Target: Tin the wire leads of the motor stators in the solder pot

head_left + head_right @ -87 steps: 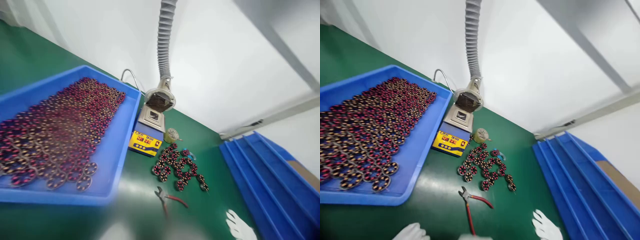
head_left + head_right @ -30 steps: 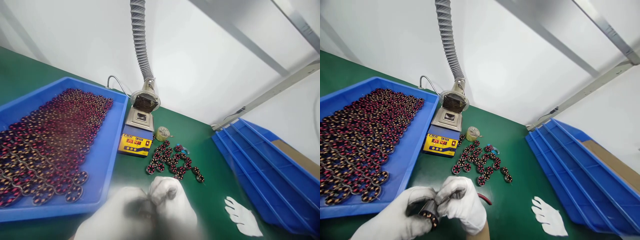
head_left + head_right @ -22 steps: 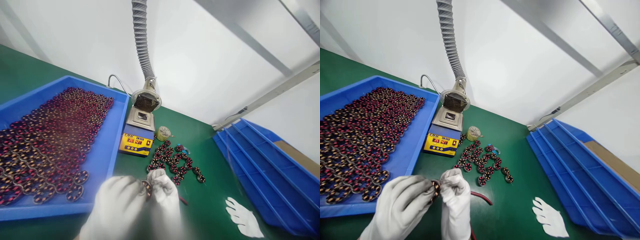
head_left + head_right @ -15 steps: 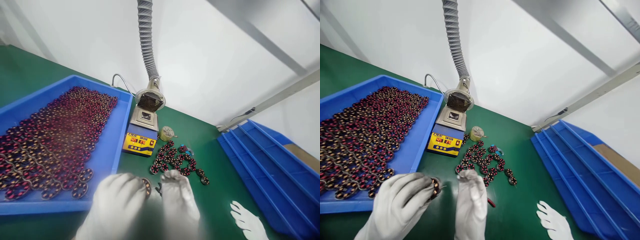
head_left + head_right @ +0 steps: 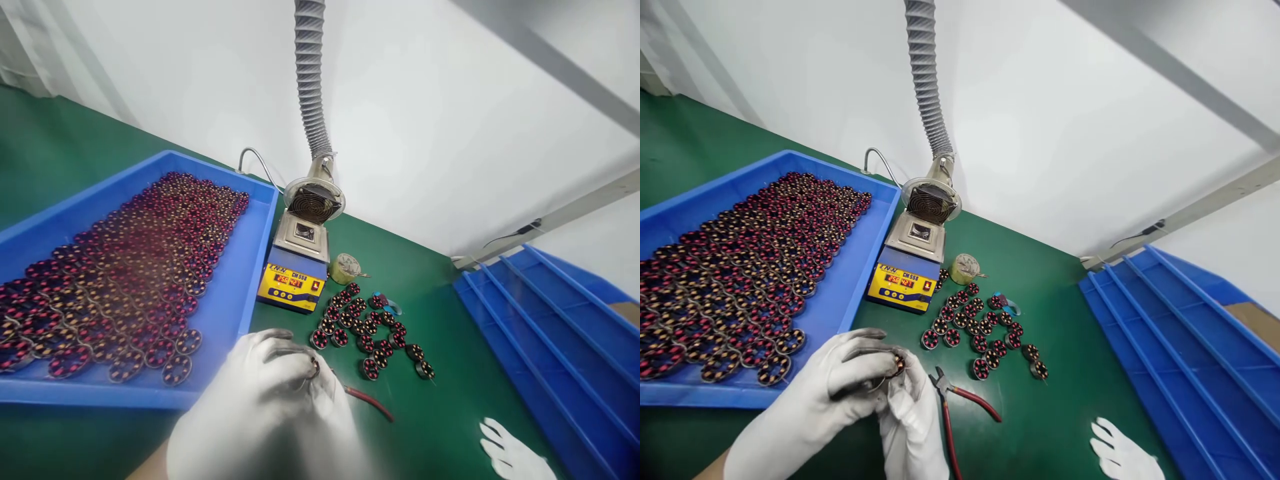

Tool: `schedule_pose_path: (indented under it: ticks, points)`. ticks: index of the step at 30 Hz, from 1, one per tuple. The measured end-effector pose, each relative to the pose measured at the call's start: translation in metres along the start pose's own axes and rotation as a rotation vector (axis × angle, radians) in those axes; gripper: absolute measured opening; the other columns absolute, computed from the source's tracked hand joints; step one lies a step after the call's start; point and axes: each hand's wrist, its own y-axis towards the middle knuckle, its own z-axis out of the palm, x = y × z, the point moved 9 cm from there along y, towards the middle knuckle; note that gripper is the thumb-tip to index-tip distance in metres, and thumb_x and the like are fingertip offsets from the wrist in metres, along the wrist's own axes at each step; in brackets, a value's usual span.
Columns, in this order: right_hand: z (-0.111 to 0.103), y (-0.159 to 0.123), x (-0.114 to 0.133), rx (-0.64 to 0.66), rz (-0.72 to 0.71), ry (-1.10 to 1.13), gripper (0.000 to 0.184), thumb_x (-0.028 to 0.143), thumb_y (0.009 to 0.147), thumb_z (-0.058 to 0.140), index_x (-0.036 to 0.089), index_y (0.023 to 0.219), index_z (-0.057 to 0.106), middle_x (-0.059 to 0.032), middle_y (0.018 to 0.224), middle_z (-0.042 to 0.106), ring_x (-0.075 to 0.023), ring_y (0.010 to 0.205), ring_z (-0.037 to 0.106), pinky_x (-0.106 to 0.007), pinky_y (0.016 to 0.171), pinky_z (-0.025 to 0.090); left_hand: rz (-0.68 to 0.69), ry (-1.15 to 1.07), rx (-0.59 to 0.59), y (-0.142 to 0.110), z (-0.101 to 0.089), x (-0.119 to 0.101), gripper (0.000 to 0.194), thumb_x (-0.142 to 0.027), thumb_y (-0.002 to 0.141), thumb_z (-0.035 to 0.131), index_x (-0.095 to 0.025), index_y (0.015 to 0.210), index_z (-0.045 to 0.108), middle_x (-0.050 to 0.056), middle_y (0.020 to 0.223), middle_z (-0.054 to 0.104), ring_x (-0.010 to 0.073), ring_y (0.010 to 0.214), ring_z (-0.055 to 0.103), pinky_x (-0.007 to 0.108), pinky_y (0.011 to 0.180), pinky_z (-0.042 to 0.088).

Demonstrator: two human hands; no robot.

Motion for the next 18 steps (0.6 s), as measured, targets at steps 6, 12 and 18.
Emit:
schedule_pose_path:
  ticks: [6,12,18]
  points:
    - [-0.009,-0.001,-0.017,0.046,0.123,-0.005,0.04,0.045,0.062,0.071,0.021,0.093,0.066,-0.0065,0.077,0.067,-0.0178,0.056,0.063,-0.026,0.042,0.048,-0.284,-0.266,-0.185,-0.009,-0.011,0.039,0.014,-0.014,0.084,0.052,-0.025,0.08,0.06,-0.007,0.092,0.063,0.0103,0.105,0.052,0.022,0.091,0.041]
    - [-0.012,-0.003,-0.017,0.03,0.169,0.044,0.038,0.049,0.068,0.065,0.017,0.089,0.068,-0.0107,0.084,0.07,-0.0226,0.065,0.066,-0.033,0.049,0.052,-0.241,-0.014,-0.049,-0.006,-0.008,0.03,0.043,-0.026,0.068,0.072,-0.022,0.109,0.059,0.006,0.117,0.057,0.0199,0.11,0.051,0.031,0.094,0.044]
    - [-0.003,-0.004,-0.016,0.031,0.168,0.054,0.026,0.042,0.068,0.067,0.023,0.086,0.068,-0.0074,0.089,0.07,-0.0252,0.081,0.067,-0.042,0.068,0.055,-0.038,-0.148,-0.028,0.007,0.002,0.008,0.038,-0.011,0.063,0.076,-0.023,0.096,0.06,-0.003,0.104,0.063,0.0091,0.101,0.054,0.015,0.093,0.035]
